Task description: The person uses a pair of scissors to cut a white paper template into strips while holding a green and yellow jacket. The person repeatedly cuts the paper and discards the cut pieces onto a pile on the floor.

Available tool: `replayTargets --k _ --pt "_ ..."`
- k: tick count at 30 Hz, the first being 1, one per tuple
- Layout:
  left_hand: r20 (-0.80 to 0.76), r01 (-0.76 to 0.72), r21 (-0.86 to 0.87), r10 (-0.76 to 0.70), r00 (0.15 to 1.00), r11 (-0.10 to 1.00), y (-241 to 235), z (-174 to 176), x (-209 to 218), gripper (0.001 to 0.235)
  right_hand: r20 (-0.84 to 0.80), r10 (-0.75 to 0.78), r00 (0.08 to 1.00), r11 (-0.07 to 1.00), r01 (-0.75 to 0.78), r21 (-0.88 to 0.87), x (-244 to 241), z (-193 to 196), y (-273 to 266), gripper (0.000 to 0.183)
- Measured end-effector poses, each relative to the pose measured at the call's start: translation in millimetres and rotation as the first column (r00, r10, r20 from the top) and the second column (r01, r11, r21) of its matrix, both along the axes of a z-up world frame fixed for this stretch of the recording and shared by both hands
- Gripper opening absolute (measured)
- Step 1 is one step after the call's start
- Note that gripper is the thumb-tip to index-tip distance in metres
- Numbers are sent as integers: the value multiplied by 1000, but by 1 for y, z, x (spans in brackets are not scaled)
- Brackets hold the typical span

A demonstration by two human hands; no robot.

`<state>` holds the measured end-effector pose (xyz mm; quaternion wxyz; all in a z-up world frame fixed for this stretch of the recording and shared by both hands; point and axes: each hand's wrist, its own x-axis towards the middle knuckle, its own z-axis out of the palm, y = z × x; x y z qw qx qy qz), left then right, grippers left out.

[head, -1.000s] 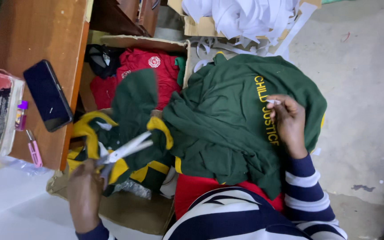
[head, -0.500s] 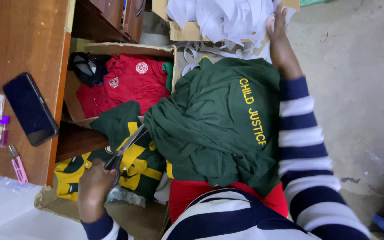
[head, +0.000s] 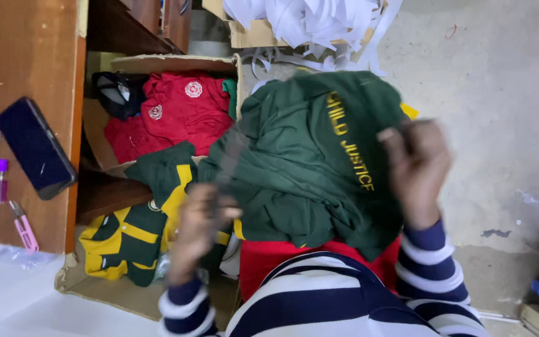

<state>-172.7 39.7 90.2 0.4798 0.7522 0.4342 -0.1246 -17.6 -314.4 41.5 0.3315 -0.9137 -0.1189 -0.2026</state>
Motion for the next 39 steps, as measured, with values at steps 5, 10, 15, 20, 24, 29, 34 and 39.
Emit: replayTargets --k 5,10,15,20,24,29,34,39 --pt "578 311 -547 81 812 777 -87 -91 24 65 -275 461 844 819 -524 -233 -85 -1 98 39" --pt "598 255 -459 84 797 851 -96 -115 49 63 -531 555 641 825 -509 247 -76 -2 76 34" --pt "570 362 -513 -7 822 779 -90 -144 49 60 -508 772 381 588 -125 799 -74 -50 56 30" --pt "599 369 -795 521 608 482 -105 -97 65 59 -596 332 732 943 -238 233 -25 -10 60 32" --pt "550 552 -810 578 602 196 -124 -70 62 52 -872 397 286 724 -682 106 1 23 89 32" --pt "454 532 -847 494 742 -20 -140 -65 44 45 -265 932 249 359 -520 775 -20 -109 65 56" --pt "563 588 -791 575 593 168 -117 -91 39 51 -153 982 113 100 382 919 -14 -111 68 67" --pt "910 640 -400 369 190 656 -86 -51 64 32 -131 947 293 9 386 922 9 -121 55 54"
